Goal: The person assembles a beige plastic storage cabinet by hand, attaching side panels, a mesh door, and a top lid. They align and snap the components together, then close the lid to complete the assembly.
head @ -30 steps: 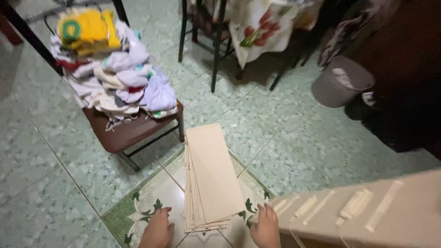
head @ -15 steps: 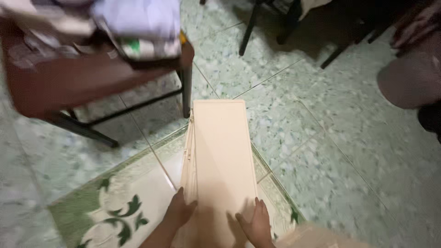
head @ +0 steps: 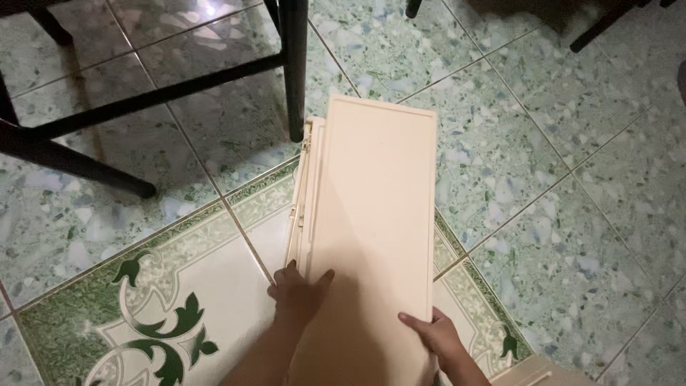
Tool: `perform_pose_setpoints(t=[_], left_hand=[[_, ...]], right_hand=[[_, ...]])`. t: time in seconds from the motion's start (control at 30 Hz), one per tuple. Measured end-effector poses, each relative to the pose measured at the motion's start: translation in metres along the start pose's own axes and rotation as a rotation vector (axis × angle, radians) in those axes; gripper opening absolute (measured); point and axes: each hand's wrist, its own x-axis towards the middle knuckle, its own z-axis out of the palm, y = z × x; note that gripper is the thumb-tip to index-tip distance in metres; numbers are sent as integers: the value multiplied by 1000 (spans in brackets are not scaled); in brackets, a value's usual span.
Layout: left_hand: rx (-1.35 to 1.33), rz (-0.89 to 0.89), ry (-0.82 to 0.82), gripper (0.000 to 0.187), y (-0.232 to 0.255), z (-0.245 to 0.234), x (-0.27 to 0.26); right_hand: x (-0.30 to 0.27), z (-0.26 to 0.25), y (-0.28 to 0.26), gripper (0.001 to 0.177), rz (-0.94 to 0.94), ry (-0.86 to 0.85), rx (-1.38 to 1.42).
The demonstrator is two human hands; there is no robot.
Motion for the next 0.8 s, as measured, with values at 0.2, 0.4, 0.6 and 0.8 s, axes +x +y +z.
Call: perform_pose_setpoints(t=[0.2, 0.4, 0.6, 0.8], left_hand=[[-754, -183, -31, 90, 17, -39, -6], [-334, 491, 230, 54, 29, 5, 2], [-38, 648, 818, 34, 44, 16, 34], [-175, -378, 373, 68, -8, -12, 40]], right_hand=[[1, 3, 9, 70, 76, -244, 293], [-35, -38, 4, 75, 225, -127, 609], [-18, -70, 33, 65, 149, -47, 650], [-9, -86, 72, 61, 107, 80, 804]])
